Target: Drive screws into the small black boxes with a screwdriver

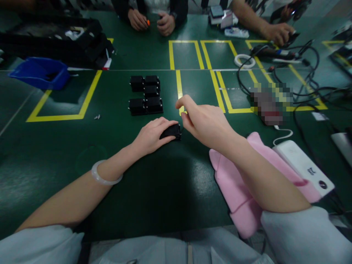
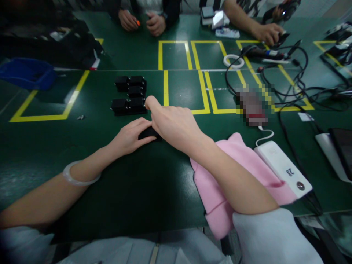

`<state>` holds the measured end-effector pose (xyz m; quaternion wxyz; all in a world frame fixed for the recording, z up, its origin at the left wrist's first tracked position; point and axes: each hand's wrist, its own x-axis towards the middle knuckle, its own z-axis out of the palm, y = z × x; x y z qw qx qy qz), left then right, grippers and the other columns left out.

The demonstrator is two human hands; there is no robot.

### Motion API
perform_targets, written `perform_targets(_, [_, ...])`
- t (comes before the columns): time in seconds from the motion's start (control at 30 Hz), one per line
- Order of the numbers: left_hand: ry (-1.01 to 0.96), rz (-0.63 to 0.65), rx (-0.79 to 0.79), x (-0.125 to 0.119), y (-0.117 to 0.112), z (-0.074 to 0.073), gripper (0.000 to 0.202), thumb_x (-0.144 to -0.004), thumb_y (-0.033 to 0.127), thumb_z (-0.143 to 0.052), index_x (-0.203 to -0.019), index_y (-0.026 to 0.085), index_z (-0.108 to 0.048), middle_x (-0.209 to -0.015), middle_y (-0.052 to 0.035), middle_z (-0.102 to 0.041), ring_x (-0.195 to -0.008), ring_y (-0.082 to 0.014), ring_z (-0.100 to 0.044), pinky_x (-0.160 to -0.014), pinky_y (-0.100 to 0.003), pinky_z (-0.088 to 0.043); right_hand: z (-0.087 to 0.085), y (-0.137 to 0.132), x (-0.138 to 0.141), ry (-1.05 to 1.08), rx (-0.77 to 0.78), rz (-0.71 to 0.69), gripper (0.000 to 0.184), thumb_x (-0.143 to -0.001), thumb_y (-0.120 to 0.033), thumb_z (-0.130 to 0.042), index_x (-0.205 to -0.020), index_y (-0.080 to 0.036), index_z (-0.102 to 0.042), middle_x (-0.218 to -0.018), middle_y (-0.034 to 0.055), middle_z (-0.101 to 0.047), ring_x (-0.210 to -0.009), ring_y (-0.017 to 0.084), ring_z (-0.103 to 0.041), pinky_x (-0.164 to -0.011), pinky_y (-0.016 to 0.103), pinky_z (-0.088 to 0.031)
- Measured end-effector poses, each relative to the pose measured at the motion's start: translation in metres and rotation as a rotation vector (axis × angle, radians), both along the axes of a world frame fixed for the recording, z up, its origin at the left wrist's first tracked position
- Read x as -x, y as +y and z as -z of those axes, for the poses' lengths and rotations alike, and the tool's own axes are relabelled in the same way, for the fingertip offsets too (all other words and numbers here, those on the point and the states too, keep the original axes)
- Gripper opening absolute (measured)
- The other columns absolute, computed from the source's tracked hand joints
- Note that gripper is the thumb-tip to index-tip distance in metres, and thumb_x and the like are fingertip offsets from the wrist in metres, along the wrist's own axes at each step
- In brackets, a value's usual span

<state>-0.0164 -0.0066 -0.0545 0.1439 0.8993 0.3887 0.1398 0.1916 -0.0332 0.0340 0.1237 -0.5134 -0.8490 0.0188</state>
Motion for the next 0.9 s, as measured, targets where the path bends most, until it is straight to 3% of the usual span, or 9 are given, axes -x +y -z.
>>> perform_targets(0.23, [0.001, 0.0, 0.0, 0.0003, 0.0002, 0.001, 0.045, -0.094, 0.042, -0.052, -0.133, 0.02, -0.049, -0.117, -0.0103, -0.058, -0.106, -0.0271, -0.056, -0.091, -0.042, -0.047, -0.0012, -0.0007, -0.0004, -0.034, 0.017, -0.023, 0.034, -0.099, -0.036, -0.027, -0.112, -0.019, -0.054, -0.077, 0.0023, -0.067, -0.063, 0.013, -0.056, -0.058, 0.025, -0.024])
perform_targets(0.43, [0.002, 0.0, -0.003, -0.0003, 0.0001, 0.0005, 0.045, -0.094, 0.041, -0.052, -0.132, 0.018, -0.05, -0.113, -0.0108, -0.059, -0.101, -0.0266, -0.057, -0.088, -0.042, -0.048, 0.0015, -0.0003, 0.0006, 0.015, 0.007, -0.01, 0.035, -0.097, -0.027, -0.029, -0.124, -0.017, -0.048, -0.078, 0.002, -0.067, -0.065, 0.013, -0.057, -0.057, 0.024, -0.023])
perform_targets(0.6, [-0.002, 0.006, -0.011, 0.0005, 0.0005, 0.0021, 0.045, -0.094, 0.042, -0.052, -0.133, 0.019, -0.049, -0.116, -0.0104, -0.058, -0.106, -0.0269, -0.056, -0.091, -0.042, -0.047, -0.0014, -0.0005, 0.0001, -0.047, 0.004, 0.003, 0.035, -0.099, -0.036, -0.027, -0.107, -0.019, -0.057, -0.076, 0.0028, -0.067, -0.064, 0.013, -0.057, -0.059, 0.025, -0.024])
perform_targets(0.8, [0.004, -0.003, 0.004, -0.0003, -0.0003, -0.0001, 0.044, -0.094, 0.041, -0.052, -0.132, 0.019, -0.051, -0.114, -0.0104, -0.059, -0.104, -0.0269, -0.057, -0.089, -0.042, -0.048, 0.0, -0.0001, 0.0012, 0.014, 0.016, -0.004, 0.035, -0.098, -0.028, -0.027, -0.124, -0.018, -0.049, -0.077, 0.0012, -0.066, -0.063, 0.012, -0.056, -0.057, 0.024, -0.024])
perform_targets(0.9, [0.003, -0.001, 0.007, -0.0004, -0.0002, -0.0001, 0.044, -0.093, 0.041, -0.052, -0.132, 0.019, -0.05, -0.116, -0.0106, -0.058, -0.106, -0.0273, -0.057, -0.091, -0.043, -0.048, 0.0006, 0.0002, 0.0011, -0.004, 0.004, -0.005, 0.035, -0.099, -0.034, -0.026, -0.115, -0.018, -0.053, -0.075, 0.0015, -0.066, -0.063, 0.012, -0.056, -0.057, 0.024, -0.024])
